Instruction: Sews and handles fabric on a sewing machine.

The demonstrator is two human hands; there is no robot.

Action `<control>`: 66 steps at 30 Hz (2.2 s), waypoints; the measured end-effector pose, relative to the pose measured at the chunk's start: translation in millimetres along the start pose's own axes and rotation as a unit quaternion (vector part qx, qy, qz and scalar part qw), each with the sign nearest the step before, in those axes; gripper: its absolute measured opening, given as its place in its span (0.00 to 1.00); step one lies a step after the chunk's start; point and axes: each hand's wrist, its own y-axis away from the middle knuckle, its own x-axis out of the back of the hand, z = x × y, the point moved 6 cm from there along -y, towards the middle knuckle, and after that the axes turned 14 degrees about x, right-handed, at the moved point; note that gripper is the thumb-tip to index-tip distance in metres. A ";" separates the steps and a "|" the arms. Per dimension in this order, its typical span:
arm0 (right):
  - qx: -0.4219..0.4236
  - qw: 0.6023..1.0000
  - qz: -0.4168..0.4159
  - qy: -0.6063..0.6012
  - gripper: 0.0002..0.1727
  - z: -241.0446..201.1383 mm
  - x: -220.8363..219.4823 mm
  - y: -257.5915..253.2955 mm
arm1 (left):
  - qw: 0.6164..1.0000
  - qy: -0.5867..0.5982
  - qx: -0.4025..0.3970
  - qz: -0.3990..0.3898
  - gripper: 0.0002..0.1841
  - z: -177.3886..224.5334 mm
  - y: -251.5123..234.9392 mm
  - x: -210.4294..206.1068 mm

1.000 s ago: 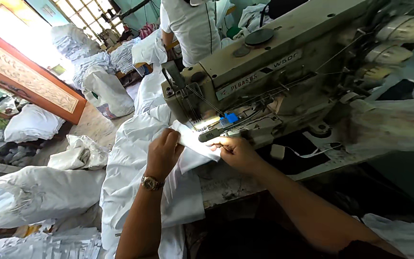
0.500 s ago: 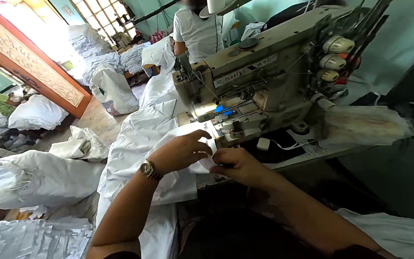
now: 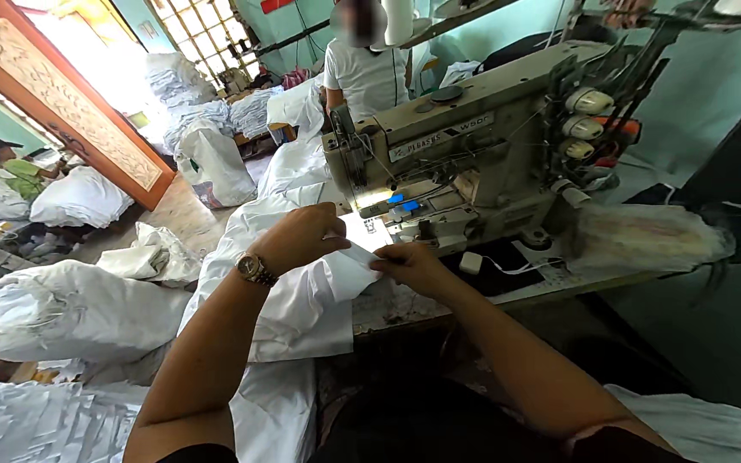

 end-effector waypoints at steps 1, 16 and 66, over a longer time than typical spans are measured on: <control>0.002 1.000 0.002 0.014 0.12 1.5 1.2 -2.8 | 0.999 0.026 -0.023 -0.008 0.13 1.4 0.2 1.9; 0.097 0.995 0.024 0.004 0.10 30.7 -7.8 20.3 | 0.992 -0.061 0.019 -0.106 0.12 29.6 5.7 -38.7; 0.067 0.997 0.031 0.011 0.12 35.3 -7.2 18.1 | 0.993 -0.107 0.051 -0.024 0.14 42.1 -2.5 -41.5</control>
